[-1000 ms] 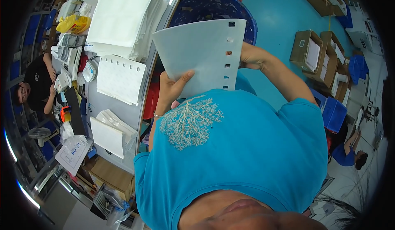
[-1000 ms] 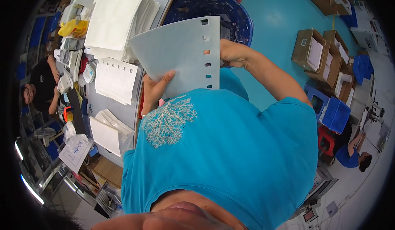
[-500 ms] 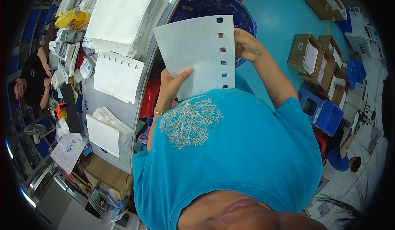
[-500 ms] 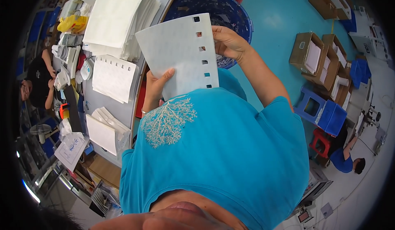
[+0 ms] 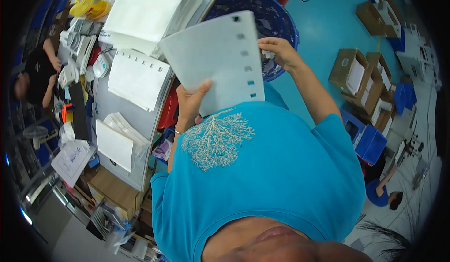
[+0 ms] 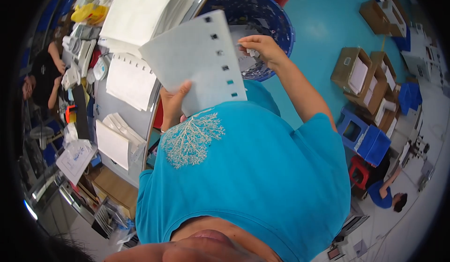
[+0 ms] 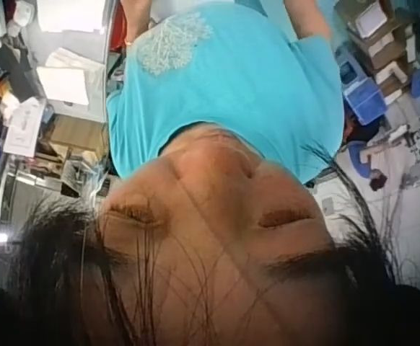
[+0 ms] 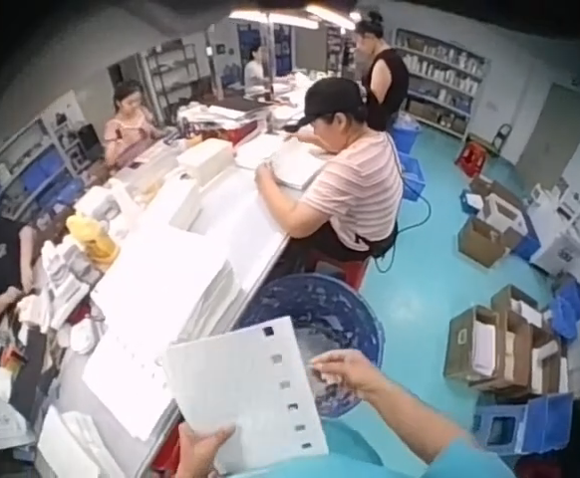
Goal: Inspecting and sorting perforated white paper sheets on a workbench.
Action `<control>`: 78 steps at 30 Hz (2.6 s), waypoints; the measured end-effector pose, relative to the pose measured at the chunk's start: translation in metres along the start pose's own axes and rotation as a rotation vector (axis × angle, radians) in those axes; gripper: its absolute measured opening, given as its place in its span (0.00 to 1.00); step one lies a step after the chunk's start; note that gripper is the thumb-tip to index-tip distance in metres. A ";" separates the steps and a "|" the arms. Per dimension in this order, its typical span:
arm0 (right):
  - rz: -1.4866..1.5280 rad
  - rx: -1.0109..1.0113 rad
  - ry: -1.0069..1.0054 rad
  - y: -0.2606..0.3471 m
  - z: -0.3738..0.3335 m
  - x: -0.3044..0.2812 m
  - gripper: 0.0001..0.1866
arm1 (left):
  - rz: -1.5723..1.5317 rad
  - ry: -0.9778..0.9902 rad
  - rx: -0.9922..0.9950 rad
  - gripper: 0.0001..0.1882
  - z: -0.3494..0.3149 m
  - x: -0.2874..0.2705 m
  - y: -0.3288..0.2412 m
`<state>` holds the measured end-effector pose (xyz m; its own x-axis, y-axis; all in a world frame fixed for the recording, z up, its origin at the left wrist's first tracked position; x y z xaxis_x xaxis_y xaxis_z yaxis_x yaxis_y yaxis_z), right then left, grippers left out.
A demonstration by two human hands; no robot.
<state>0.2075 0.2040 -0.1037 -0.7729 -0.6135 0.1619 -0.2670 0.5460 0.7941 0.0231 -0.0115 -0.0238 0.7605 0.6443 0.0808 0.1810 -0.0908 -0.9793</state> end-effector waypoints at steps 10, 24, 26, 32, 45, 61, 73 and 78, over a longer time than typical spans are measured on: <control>-0.756 -0.717 -0.450 0.023 0.045 -0.022 0.09 | -0.163 -0.774 0.199 0.25 -0.031 -0.183 -0.029; -1.184 -0.546 -0.293 -0.016 0.081 0.012 0.11 | 0.580 -1.031 0.157 0.42 -0.031 -0.250 0.009; -1.306 -0.565 -0.290 -0.026 0.082 0.010 0.11 | 0.631 -1.026 0.215 0.38 -0.059 -0.234 -0.012; -0.695 -0.382 0.043 0.002 0.056 0.133 0.09 | 0.829 -1.283 0.269 0.29 -0.136 -0.283 -0.042; -0.913 -0.937 0.830 -0.033 -0.049 0.536 0.11 | 1.238 -1.461 -0.337 0.25 -0.195 -0.380 0.007; -1.036 -0.741 0.861 -0.055 -0.048 0.569 0.12 | 0.766 -1.505 -0.175 0.14 -0.219 -0.424 -0.009; -0.972 -0.859 0.798 -0.032 -0.041 0.567 0.15 | 0.376 -1.319 0.062 0.06 -0.206 -0.435 -0.050; -0.630 -1.571 0.532 0.107 -0.071 0.554 0.29 | 0.508 -1.119 0.161 0.06 -0.195 -0.388 -0.130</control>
<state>-0.2088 -0.1181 0.1131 -0.4430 -0.7699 -0.4593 0.5755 -0.6371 0.5128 -0.1737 -0.3976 0.1082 -0.2426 0.8648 -0.4397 -0.1175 -0.4761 -0.8715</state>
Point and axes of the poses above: each hand's wrist, its own z-axis towards the middle knuckle, its own x-axis out of the palm, y = z × x, the point moved 6 cm from there along z, towards the middle knuckle, and after that the axes turned 7 degrees about -y, right-handed, at the moved point
